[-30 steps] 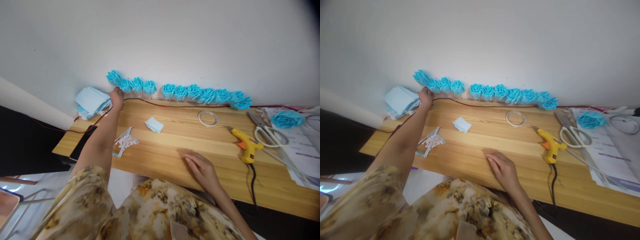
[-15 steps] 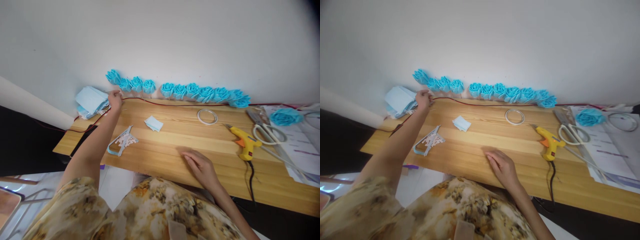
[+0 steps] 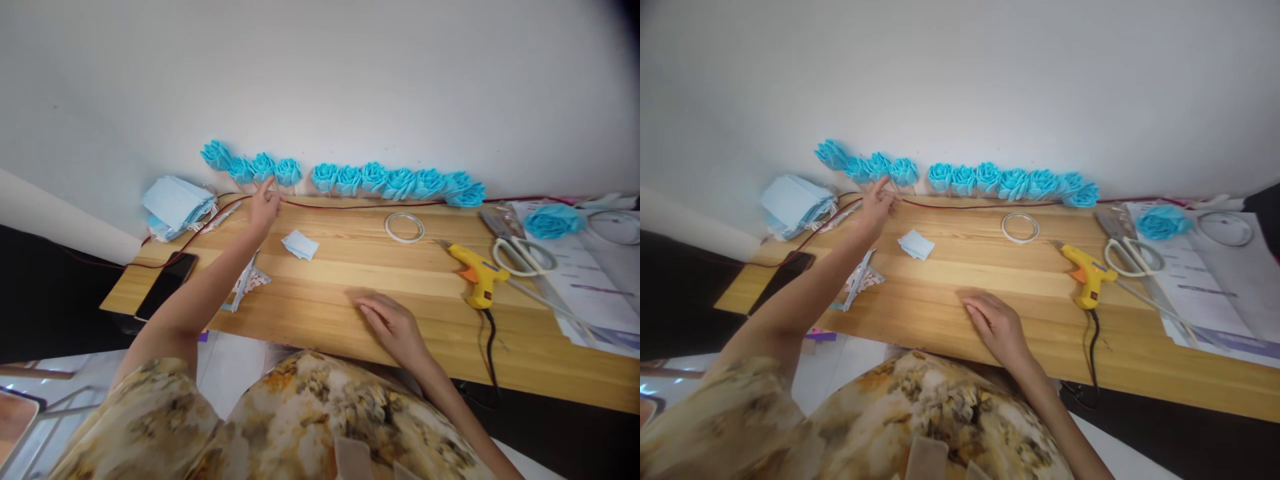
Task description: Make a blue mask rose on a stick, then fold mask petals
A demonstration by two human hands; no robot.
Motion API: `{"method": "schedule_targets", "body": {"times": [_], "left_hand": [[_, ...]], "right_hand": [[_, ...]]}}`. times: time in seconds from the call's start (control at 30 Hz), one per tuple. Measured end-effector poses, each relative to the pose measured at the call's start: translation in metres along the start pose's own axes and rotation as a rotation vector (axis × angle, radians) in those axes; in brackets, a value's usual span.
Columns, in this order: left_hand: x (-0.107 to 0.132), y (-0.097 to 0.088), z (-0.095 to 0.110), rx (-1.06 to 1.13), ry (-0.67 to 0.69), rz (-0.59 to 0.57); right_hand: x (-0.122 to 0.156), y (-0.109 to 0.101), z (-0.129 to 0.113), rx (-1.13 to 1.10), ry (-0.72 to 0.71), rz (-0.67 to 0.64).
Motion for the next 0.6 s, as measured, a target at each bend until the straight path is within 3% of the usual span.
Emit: {"method": "schedule_targets", "body": {"times": [0.33,0.6], "left_hand": [[-0.003,0.017,-0.001,0.1,-0.094,0.012],[-0.006,0.027,0.003,0.155,-0.087,0.031]], "right_hand": [[-0.002,-0.005,-0.011,0.005,-0.065,0.032],[-0.001,-0.002,-0.007,0.016,-0.078,0.042]]}}
Point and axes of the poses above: each hand's wrist, its own x-axis away from the middle knuckle, its own y-axis out of the palm, z = x × y, the point moved 7 cm from there along -x, towards the middle knuckle, and after that the axes turned 2 degrees about x, right-handed, at the moved point
